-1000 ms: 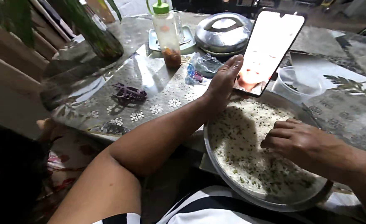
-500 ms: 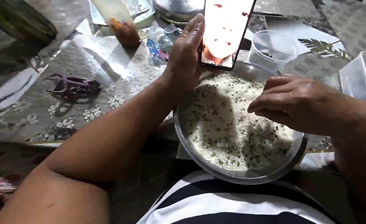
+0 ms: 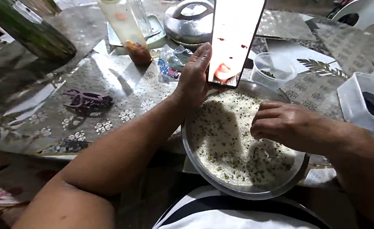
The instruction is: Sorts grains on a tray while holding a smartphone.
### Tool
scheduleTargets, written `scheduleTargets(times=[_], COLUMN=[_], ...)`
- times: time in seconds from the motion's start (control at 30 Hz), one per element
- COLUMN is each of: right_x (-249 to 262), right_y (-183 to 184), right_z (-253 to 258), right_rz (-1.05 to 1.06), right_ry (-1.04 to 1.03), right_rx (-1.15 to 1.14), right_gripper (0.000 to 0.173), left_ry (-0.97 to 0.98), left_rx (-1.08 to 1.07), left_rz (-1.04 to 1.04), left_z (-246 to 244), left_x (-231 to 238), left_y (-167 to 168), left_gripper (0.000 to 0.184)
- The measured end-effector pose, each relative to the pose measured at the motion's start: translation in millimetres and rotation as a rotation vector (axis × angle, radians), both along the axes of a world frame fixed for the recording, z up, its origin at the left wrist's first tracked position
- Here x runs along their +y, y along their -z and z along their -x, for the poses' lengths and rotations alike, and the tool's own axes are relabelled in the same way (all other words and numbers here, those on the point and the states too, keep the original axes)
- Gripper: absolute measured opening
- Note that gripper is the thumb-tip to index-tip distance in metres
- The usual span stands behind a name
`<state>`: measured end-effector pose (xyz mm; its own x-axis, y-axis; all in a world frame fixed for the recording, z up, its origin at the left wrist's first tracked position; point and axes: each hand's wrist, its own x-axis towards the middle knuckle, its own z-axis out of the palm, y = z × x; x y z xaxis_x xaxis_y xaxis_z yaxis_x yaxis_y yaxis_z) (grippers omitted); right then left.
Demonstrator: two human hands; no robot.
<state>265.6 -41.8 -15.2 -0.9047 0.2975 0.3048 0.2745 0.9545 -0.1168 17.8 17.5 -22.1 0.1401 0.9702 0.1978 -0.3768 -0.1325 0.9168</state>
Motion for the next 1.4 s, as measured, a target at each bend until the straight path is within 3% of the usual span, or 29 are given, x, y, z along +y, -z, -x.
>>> scheduleTargets(times=[0.5,0.8,1.0,1.07,1.13,1.23,1.3,1.4], right_x=[-1.4,50.4,74.1,61.1,38.7,2.3,-12.6,-9.8], right_y=[-3.7,-13.2,-0.2,-6.5,-12.1,3.0,13.2,12.5], right_z=[-2.0,-35.9,-44.9,-38.2,-26.3,3.9,19.5,19.0], right_rz=[-0.015,-0.222,-0.218,-0.191,-0.060,0.106,0.044,-0.074], right_ry=[0.035,0.498,0.676,0.597,0.383,0.114,0.048,0.024], right_rx=[-0.003,0.189,0.176,0.210,0.197,-0.033,-0.154,-0.100], right_gripper=[0.022,0.015,0.016,0.017,0.017,0.019,0.012,0.017], left_ry=[0.017,-0.001,0.001,0.004,0.008,0.010,0.013,0.014], left_rx=[-0.011,-0.007,-0.008,-0.011,-0.011,-0.010,-0.002,0.010], left_rz=[0.015,0.035,0.032,0.020,0.009,0.023,0.028,0.028], left_z=[0.2,-1.9,-1.3,-1.0,-0.6,-0.2,-0.6,0.2], left_x=[0.5,-1.1,-0.6,0.5,1.1,0.4,-0.3,-0.3], left_y=[0.4,-1.0,0.3,0.5,1.1,0.9,0.8,0.4], left_gripper=[0.035,0.033,0.035,0.035,0.035,0.036,0.036,0.037])
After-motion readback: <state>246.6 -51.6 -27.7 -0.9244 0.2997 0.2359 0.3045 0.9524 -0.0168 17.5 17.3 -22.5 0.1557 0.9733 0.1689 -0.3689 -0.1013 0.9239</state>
